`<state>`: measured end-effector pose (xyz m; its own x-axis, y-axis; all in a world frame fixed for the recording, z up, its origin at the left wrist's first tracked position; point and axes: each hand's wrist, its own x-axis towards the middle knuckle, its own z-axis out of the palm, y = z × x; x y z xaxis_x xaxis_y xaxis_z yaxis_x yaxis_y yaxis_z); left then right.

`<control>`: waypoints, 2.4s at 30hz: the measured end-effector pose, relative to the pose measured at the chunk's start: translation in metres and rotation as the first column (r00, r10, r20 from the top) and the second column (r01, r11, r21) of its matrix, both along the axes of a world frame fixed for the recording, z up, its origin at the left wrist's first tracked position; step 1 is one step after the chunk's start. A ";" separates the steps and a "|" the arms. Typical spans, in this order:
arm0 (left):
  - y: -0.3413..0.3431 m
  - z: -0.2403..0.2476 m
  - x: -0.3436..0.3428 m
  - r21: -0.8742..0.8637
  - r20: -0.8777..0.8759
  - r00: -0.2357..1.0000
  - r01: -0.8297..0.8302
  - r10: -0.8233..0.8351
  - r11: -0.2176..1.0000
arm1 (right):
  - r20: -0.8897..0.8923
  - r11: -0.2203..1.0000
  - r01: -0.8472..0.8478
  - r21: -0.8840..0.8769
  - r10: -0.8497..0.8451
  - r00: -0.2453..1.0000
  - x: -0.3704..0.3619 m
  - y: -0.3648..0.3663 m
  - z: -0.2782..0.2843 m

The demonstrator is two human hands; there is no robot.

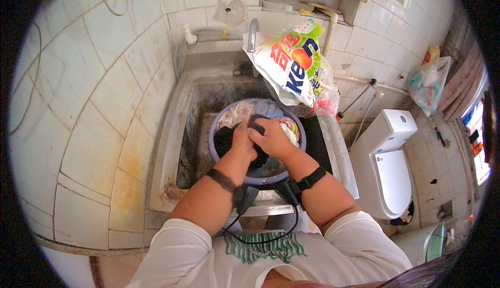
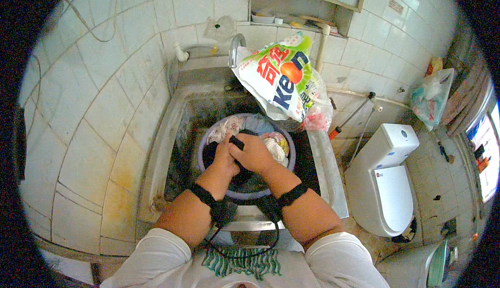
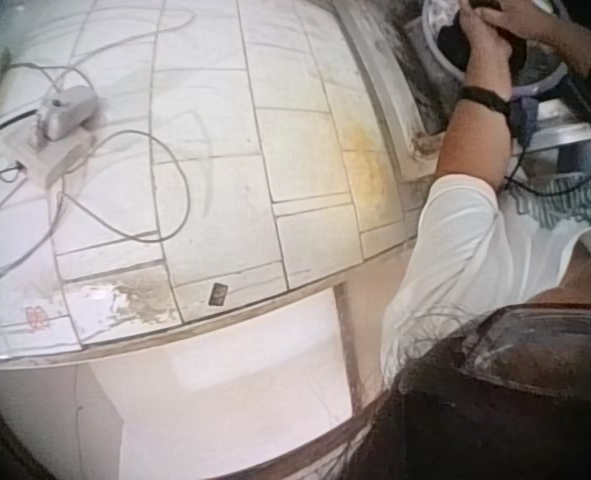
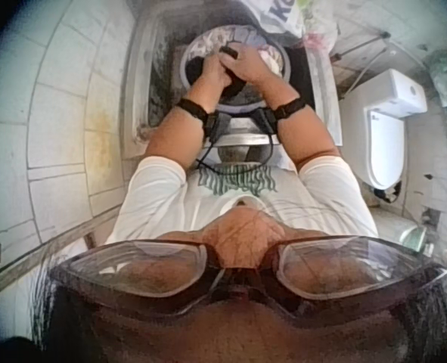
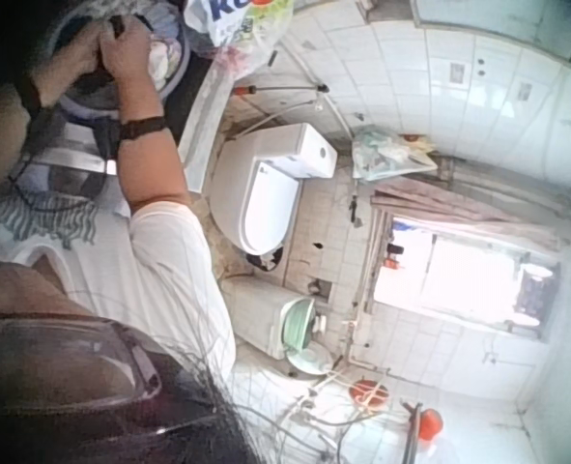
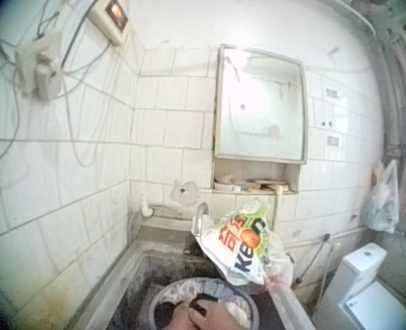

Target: The person washes black clothing by hand in a basin inside a concrete sink, scrubbing the fabric against itself in the soapy water and then lifting the item to check it.

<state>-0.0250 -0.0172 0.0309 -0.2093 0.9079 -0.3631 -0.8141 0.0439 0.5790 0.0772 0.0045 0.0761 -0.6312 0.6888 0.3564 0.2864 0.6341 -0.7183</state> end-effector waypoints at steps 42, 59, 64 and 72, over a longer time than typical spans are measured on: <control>-0.006 0.029 0.018 -0.076 -0.149 0.986 0.064 -0.074 0.995 | 0.006 0.945 0.327 0.008 -0.327 0.945 0.010 0.028 -0.022; 0.000 0.015 0.012 -0.047 -0.149 0.985 0.075 -0.082 0.996 | -0.005 0.978 0.205 -0.020 -0.205 0.979 0.007 0.022 -0.015; -0.006 0.020 0.005 -0.009 -0.063 0.997 0.033 -0.034 0.999 | 0.006 0.997 -0.008 -0.080 0.008 1.000 0.005 0.004 -0.001; 0.000 0.018 0.013 -0.067 -0.186 0.978 0.087 -0.098 0.994 | -0.099 0.949 0.315 -0.020 -0.316 0.944 0.007 0.027 -0.021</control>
<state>-0.0124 -0.0172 0.0489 -0.1948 0.9053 -0.3774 -0.6811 0.1520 0.7162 0.0840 0.0319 0.0553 -0.3424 0.8486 0.4033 0.3980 0.5198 -0.7559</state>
